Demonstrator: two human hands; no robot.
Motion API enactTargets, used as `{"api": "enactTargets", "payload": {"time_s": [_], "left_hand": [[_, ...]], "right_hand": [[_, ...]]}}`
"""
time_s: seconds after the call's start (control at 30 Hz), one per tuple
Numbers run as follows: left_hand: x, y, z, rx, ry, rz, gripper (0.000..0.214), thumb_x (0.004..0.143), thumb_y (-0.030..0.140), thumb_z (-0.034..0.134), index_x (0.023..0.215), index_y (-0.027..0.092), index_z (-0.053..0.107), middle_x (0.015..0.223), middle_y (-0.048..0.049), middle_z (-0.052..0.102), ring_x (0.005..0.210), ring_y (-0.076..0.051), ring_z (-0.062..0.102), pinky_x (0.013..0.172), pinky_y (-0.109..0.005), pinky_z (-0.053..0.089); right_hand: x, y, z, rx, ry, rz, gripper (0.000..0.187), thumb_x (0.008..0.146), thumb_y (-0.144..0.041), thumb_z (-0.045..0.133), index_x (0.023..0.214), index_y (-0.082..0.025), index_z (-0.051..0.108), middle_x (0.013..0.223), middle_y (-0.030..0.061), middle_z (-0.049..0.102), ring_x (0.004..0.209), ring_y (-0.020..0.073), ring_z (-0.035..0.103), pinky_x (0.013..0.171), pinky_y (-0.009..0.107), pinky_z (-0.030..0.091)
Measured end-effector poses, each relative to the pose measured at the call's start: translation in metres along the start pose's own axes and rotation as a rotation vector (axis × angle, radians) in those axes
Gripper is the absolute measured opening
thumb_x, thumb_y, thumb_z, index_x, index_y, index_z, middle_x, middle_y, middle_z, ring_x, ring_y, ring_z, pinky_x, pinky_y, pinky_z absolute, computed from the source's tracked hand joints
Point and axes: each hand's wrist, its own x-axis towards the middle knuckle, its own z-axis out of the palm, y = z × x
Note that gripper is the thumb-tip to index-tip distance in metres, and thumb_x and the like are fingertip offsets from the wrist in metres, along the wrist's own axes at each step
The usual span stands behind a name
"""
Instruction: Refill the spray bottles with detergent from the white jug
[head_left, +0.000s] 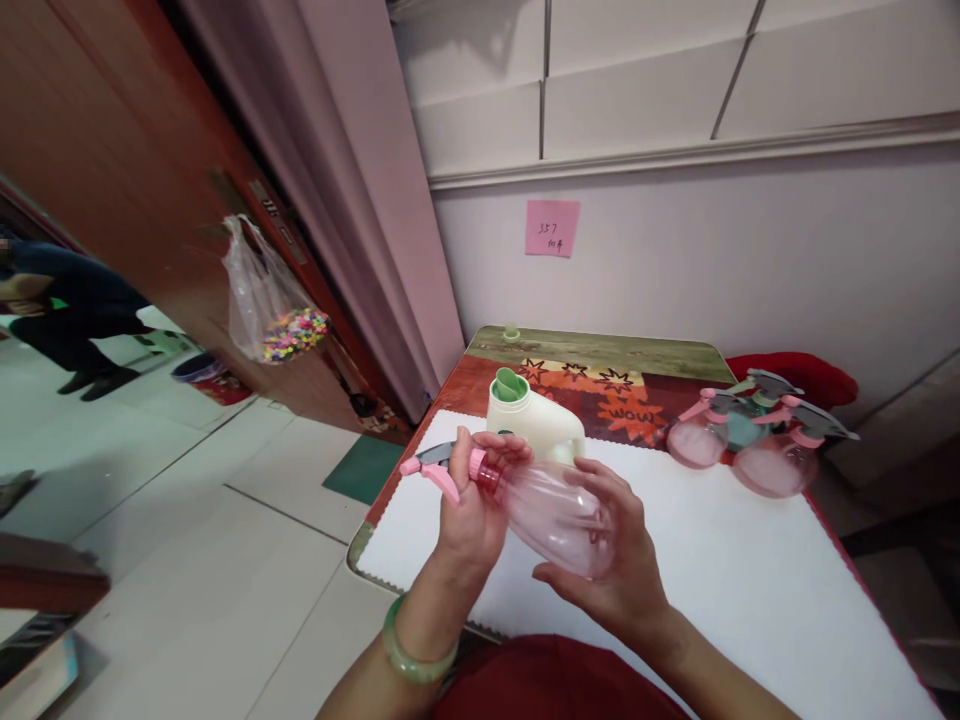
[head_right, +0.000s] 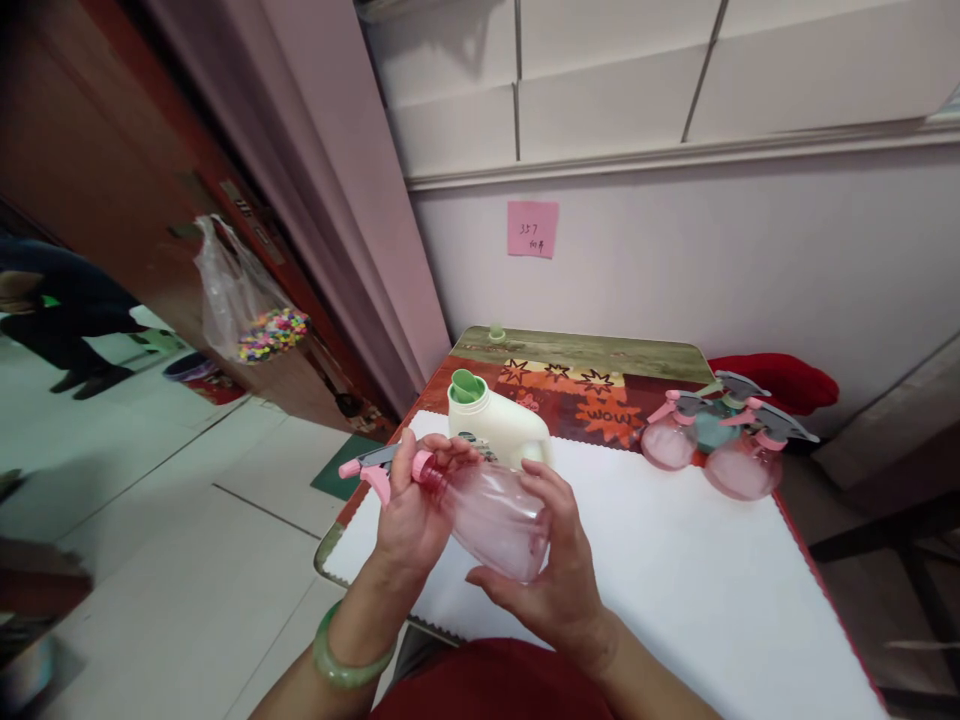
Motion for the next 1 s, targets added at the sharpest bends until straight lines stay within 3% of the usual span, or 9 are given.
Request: {"api": "enactTargets", "payload": {"time_s": [0.07,0.17,0.3,0.5,0.63,0.73,0.83,0.9,1.0], "left_hand": [[0.001,-0.001,-0.001,-0.003,0.017,-0.017,0.042,0.089,0.058,0.066,0.072,0.019,0.068,0.076,-0.0035,0.074,0.076,-0.018,0.072,0.085,-0.035,0.056],[0.001,-0.004,-0.001,-0.002,0.036,-0.04,0.041,0.087,0.058,0.067,0.072,0.019,0.068,0.077,-0.0035,0.075,0.078,-0.018,0.072,0.084,-0.035,0.055],[0.0,-0.007,-0.001,0.01,0.025,-0.056,0.042,0.087,0.058,0.066,0.071,0.02,0.067,0.078,-0.004,0.074,0.081,-0.02,0.072,0.088,-0.037,0.054],[-0.003,-0.009,-0.002,0.081,0.008,-0.054,0.033,0.085,0.049,0.069,0.068,0.021,0.064,0.081,-0.0054,0.075,0.083,-0.022,0.073,0.098,-0.043,0.05],[-0.004,-0.009,-0.003,0.148,-0.002,-0.002,0.032,0.086,0.047,0.065,0.067,0.022,0.061,0.085,-0.0078,0.077,0.088,-0.025,0.073,0.095,-0.042,0.05],[-0.003,-0.008,-0.005,0.204,-0.051,0.065,0.031,0.087,0.046,0.061,0.066,0.022,0.059,0.091,-0.0094,0.079,0.094,-0.027,0.073,0.094,-0.042,0.049],[-0.002,-0.005,-0.009,0.257,-0.1,0.105,0.034,0.087,0.047,0.061,0.064,0.022,0.058,0.092,-0.0112,0.08,0.1,-0.03,0.072,0.097,-0.043,0.048],[-0.002,-0.001,-0.012,0.273,-0.176,0.108,0.035,0.085,0.047,0.063,0.061,0.022,0.058,0.085,-0.0122,0.079,0.102,-0.032,0.072,0.1,-0.046,0.048],[-0.001,0.004,-0.012,0.25,-0.267,0.107,0.034,0.085,0.043,0.064,0.058,0.022,0.059,0.069,-0.0091,0.074,0.089,-0.032,0.073,0.096,-0.05,0.051]], "right_hand": [[0.0,0.004,-0.001,-0.128,0.045,-0.19,0.085,0.067,-0.04,0.091,0.138,-0.036,0.044,0.145,0.0131,0.049,0.135,0.0394,0.054,0.103,0.062,0.053],[0.004,0.007,-0.003,-0.25,0.067,-0.319,0.089,0.068,-0.038,0.09,0.141,-0.038,0.04,0.142,0.0136,0.05,0.13,0.0396,0.057,0.1,0.064,0.055],[0.01,0.01,-0.004,-0.328,0.101,-0.399,0.087,0.067,-0.041,0.091,0.137,-0.04,0.04,0.138,0.0131,0.053,0.121,0.0393,0.063,0.092,0.065,0.059],[0.006,0.027,-0.01,-0.389,0.056,-0.481,0.066,0.064,-0.038,0.093,0.112,-0.04,0.048,0.132,0.0087,0.06,0.114,0.0362,0.069,0.077,0.057,0.067],[0.001,0.027,-0.001,-0.314,0.093,-0.442,0.072,0.06,-0.035,0.096,0.114,-0.04,0.049,0.13,0.0085,0.061,0.117,0.0371,0.067,0.085,0.059,0.065],[-0.002,0.01,0.01,-0.038,0.106,-0.059,0.087,0.059,-0.043,0.095,0.129,-0.036,0.044,0.131,0.012,0.061,0.117,0.0376,0.066,0.089,0.059,0.063],[0.002,-0.013,0.013,0.416,-0.054,0.638,0.081,0.071,-0.063,0.081,0.134,-0.031,0.042,0.127,0.0134,0.064,0.097,0.0307,0.074,0.062,0.041,0.066],[0.008,-0.026,0.007,0.679,-0.217,1.01,0.077,0.079,-0.078,0.063,0.134,-0.027,0.046,0.116,0.0132,0.068,0.075,0.024,0.076,0.045,0.028,0.059],[0.015,-0.037,-0.006,0.932,-0.435,1.218,0.093,0.078,-0.093,0.043,0.137,-0.021,0.049,0.109,0.0157,0.07,0.064,0.0196,0.076,0.043,0.02,0.055]]}}
